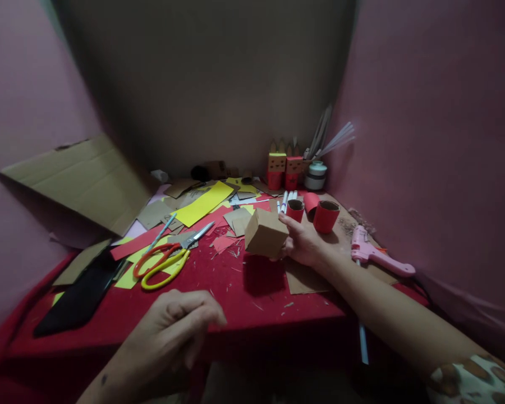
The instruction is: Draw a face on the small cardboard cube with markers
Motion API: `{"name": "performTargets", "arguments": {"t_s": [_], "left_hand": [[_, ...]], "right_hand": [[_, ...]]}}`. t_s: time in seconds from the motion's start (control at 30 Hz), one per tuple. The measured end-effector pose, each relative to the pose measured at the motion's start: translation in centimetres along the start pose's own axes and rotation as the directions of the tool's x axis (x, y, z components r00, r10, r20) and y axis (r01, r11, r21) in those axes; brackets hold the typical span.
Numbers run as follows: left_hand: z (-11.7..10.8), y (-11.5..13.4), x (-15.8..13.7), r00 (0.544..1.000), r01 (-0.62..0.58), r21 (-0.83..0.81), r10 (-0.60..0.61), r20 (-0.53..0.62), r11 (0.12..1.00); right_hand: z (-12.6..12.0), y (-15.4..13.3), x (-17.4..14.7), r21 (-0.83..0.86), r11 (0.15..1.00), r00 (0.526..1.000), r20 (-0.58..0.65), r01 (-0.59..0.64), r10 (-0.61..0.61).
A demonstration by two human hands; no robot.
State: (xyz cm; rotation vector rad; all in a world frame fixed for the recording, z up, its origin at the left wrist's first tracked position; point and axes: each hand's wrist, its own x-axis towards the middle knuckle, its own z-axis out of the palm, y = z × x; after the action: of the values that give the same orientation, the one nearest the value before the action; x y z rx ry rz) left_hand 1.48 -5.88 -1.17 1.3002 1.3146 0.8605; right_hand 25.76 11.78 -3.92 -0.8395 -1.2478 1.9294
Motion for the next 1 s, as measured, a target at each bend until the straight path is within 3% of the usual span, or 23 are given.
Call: {"name": "performTargets", "arguments": {"t_s": [0.13, 0.23, 0.3, 0.5, 0.67, 0.83, 1.0], "left_hand": [[0.1, 0.4, 2.5, 0.984, -0.120, -0.017, 0.116, -0.137, 0.993], [0.0, 1.1, 4.1, 0.942, -0.226, -0.012, 0.215, -0.258, 0.974], [-0.2, 1.5, 5.0, 0.924, -0.235, 0.018, 0.229, -0.306, 0.972], [-1.0, 1.8, 7.2, 0.927, -0.200, 0.025, 0.197, -0.318, 0.980], [-1.0, 0.7, 7.8, 0.931, -0.173, -0.034, 0.152, -0.332, 0.984], [-0.7, -0.7, 7.7, 0.925, -0.173, -0.098, 0.127, -0.358, 0.980], [-0.8, -1.0, 7.4, 0.911, -0.204, -0.172, 0.123, -0.394, 0.964]], "right_hand": [[0.6, 0.1, -0.1, -0.047, 0.994, 0.993, -0.063, 0.100, -0.103], [1.2, -0.2, -0.6, -0.115, 0.979, 0.977, -0.113, 0.168, -0.181], [1.6, -0.6, -1.2, -0.183, 0.961, 0.963, -0.137, 0.205, -0.232], [3.4, -2.4, -3.5, -0.441, 0.862, 0.925, -0.154, 0.250, -0.347], [4.1, -2.6, -4.5, -0.588, 0.778, 0.924, -0.127, 0.222, -0.360], [3.9, -2.6, -5.0, -0.818, 0.572, 0.915, -0.186, 0.058, -0.359], [4.0, -3.1, -4.8, -0.708, 0.667, 0.948, 0.013, 0.232, -0.317]]}}
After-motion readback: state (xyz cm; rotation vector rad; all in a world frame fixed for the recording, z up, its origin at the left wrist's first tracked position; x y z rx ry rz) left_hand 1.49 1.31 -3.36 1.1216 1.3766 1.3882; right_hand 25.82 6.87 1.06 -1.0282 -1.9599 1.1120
